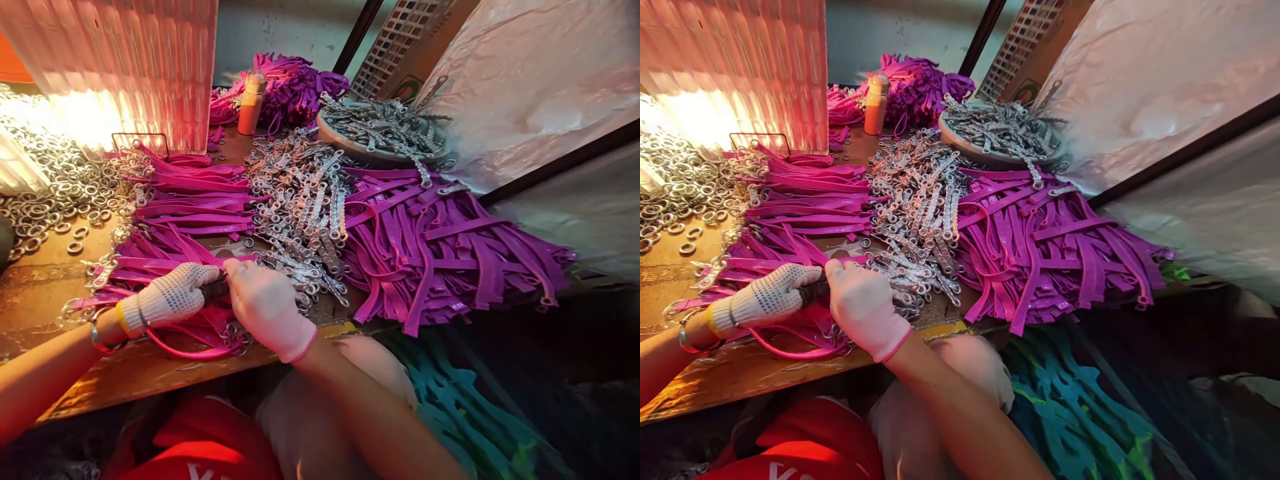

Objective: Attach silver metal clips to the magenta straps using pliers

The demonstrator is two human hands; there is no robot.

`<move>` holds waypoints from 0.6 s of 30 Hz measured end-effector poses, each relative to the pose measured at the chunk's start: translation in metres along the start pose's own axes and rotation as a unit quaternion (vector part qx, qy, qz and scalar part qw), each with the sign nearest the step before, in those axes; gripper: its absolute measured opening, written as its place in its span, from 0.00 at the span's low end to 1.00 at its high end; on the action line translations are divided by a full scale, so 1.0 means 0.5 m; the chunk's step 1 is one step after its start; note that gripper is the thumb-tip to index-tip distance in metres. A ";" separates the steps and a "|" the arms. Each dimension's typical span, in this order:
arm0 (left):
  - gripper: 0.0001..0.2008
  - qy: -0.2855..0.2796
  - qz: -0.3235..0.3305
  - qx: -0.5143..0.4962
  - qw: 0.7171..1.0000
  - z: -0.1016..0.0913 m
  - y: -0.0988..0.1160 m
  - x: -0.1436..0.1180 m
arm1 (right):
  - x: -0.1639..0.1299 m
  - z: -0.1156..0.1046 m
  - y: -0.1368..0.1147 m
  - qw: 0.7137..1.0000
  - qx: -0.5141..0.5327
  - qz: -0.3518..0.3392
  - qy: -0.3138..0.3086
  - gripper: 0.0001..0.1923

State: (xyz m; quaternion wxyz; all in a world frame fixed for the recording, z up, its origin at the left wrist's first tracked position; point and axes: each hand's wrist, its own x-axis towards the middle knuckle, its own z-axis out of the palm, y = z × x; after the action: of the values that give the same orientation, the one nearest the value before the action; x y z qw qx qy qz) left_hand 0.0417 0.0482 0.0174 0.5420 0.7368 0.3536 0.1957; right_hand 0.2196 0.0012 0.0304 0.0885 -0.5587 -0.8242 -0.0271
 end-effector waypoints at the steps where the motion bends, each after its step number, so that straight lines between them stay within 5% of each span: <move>1: 0.06 0.008 -0.014 -0.015 1.000 0.002 -0.007 -0.004 | 0.001 -0.003 0.000 1.000 0.022 0.003 -0.007 0.17; 5: 0.10 0.073 -0.057 -0.030 0.995 0.008 -0.016 -0.016 | 0.013 -0.023 0.003 0.992 0.099 0.028 -0.073 0.23; 8: 0.13 0.103 -0.020 0.026 0.994 0.011 -0.018 -0.018 | 0.023 -0.030 0.001 0.987 0.067 0.062 -0.130 0.16; 14: 0.10 0.050 0.014 0.125 0.991 0.007 -0.018 -0.005 | 0.023 -0.006 -0.009 0.993 -0.030 0.009 -0.114 0.09; 18: 0.10 -0.019 0.034 0.165 0.985 -0.045 0.007 0.011 | 0.011 0.008 0.000 0.995 -0.046 -0.016 -0.082 0.12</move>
State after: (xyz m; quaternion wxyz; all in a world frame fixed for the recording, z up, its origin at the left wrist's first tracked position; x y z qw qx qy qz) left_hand 0.0314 0.0665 0.0276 0.4123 0.8314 0.3455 0.1394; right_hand 0.2174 0.0067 0.0272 -0.0053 -0.5492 -0.8354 -0.0208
